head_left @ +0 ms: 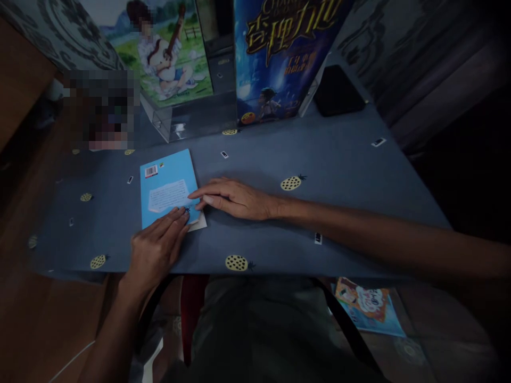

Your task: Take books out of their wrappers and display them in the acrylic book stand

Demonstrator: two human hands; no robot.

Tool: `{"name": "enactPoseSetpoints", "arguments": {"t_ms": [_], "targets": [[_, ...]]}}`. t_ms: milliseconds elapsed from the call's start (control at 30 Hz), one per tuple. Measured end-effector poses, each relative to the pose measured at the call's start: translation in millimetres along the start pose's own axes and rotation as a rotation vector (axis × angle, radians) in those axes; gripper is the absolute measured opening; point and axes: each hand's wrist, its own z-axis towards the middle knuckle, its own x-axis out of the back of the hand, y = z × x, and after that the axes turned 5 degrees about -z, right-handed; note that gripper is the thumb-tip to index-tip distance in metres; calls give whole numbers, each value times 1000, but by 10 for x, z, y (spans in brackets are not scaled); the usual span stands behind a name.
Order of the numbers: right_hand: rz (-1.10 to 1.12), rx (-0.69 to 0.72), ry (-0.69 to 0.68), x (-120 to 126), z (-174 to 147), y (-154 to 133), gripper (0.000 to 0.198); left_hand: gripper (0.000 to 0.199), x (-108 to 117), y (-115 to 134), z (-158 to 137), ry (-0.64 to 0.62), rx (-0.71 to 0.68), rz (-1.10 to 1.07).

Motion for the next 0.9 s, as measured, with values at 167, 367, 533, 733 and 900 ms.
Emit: {"name": "enactPoseSetpoints", "arguments": {"t_ms": [167, 367, 533, 733, 900], "targets": [[9, 12, 6, -5, 1, 14, 34, 19, 6, 4, 9, 1, 14, -7], [6, 14, 0, -11, -1, -19, 33, 23, -7, 4, -19, -4, 33, -2], [38, 66, -2, -58, 1, -63, 33, 33, -22, 5, -64, -14, 52, -18], [-89, 70, -62, -88, -28, -77, 33, 31, -41, 45, -74, -26, 41, 24], [-353, 236, -109, -130, -49, -121, 33, 30, -51, 69, -83, -19, 35, 44]]}}
